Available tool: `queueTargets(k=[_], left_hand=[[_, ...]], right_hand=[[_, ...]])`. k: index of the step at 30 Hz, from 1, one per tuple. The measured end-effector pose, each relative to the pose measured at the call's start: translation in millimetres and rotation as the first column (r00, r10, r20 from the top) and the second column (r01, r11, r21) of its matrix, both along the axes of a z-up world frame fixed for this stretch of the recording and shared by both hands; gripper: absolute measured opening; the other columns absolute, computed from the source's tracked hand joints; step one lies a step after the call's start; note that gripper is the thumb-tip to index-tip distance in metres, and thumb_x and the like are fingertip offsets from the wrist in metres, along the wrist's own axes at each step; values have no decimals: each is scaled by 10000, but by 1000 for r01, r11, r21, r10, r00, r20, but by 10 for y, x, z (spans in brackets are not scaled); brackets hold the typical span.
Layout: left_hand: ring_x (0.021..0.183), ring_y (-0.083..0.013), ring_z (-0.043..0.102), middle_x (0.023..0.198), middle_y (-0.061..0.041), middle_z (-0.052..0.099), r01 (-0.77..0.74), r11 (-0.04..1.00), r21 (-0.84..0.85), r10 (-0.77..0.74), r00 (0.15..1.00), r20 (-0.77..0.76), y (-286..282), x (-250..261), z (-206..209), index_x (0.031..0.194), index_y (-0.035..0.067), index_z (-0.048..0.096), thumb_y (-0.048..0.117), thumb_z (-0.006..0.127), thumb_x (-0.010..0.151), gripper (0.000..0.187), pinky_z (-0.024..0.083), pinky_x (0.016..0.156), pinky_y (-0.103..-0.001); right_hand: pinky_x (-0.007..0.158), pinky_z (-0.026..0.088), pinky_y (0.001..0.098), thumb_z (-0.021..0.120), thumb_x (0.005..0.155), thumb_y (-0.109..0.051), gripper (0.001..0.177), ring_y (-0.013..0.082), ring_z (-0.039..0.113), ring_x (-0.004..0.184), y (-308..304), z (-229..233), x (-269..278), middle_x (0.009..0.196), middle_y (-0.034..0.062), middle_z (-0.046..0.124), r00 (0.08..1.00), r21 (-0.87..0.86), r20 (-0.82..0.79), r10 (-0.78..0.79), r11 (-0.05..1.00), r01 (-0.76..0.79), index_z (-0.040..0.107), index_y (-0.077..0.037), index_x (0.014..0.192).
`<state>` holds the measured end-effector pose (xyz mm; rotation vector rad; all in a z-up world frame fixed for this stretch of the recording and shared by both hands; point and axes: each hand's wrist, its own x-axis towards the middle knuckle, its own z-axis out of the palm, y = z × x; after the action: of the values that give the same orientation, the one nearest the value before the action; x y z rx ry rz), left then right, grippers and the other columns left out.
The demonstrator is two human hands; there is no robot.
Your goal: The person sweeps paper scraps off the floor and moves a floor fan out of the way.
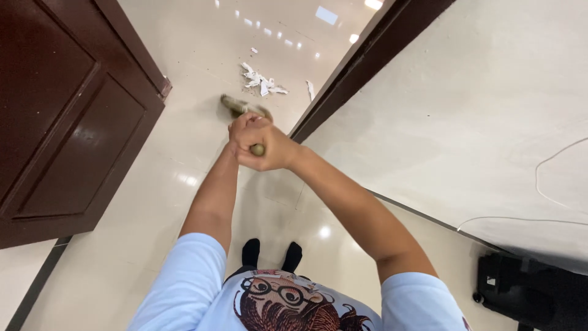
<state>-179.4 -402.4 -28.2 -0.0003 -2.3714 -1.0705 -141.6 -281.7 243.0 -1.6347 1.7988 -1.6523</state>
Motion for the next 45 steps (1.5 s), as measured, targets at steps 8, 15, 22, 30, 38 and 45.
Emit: queueTargets(k=[8, 15, 22, 30, 38, 45], left_hand=[[836, -246, 703, 849, -38, 739, 64, 989, 136, -91, 975, 204, 230, -176, 317, 899, 124, 720, 174, 771, 777, 142, 478, 836, -439], [931, -342, 699, 956, -137, 737, -30, 971, 237, -94, 865, 493, 434, 99, -127, 955, 63, 699, 276, 731, 863, 234, 527, 800, -450], [1132, -369, 651, 1209, -177, 692, -60, 941, 332, -116, 865, 487, 413, 348, -499, 1205, 70, 600, 382, 669, 967, 398, 500, 936, -453], [1292, -314, 557, 1436, -174, 550, -75, 888, 454, -250, 749, 614, -43, 282, -496, 1510, 116, 349, 438, 676, 955, 721, 432, 1052, -416], [840, -176, 590, 906, -54, 663, -37, 861, 508, -174, 915, 363, -162, 145, 110, 1093, 50, 645, 369, 668, 971, 342, 502, 797, -357], [732, -180, 565, 805, -93, 653, -61, 875, 480, -170, 890, 424, -208, -71, 265, 986, 27, 661, 380, 648, 995, 353, 497, 729, -388]], right_hand=[[622, 407, 342, 679, 852, 38, 394, 194, 464, 556, 455, 572, 47, 571, 56, 419, 994, 19, -27, -103, 994, 103, 378, -53, 614], [563, 460, 293, 690, 950, -56, 354, 94, 585, 638, 567, 338, -8, 688, 14, 552, 888, 73, 359, -288, 957, 281, 451, -51, 689], [539, 378, 271, 687, 986, -46, 366, 85, 464, 607, 427, -5, -34, 676, 1, 508, 929, 16, 261, -263, 963, 268, 469, -49, 691], [473, 341, 251, 649, 902, -14, 311, 60, 421, 514, -199, -128, -18, 577, -18, 469, 864, -40, 411, -290, 942, 334, 456, -53, 660], [465, 346, 260, 668, 886, -15, 313, 69, 420, 521, -549, -231, -291, 611, 0, 484, 843, -94, 447, -300, 921, 378, 460, -51, 655], [451, 377, 259, 678, 912, -28, 315, 82, 468, 500, -574, -142, -644, 610, 9, 516, 846, -107, 469, -255, 934, 341, 466, -54, 681]])
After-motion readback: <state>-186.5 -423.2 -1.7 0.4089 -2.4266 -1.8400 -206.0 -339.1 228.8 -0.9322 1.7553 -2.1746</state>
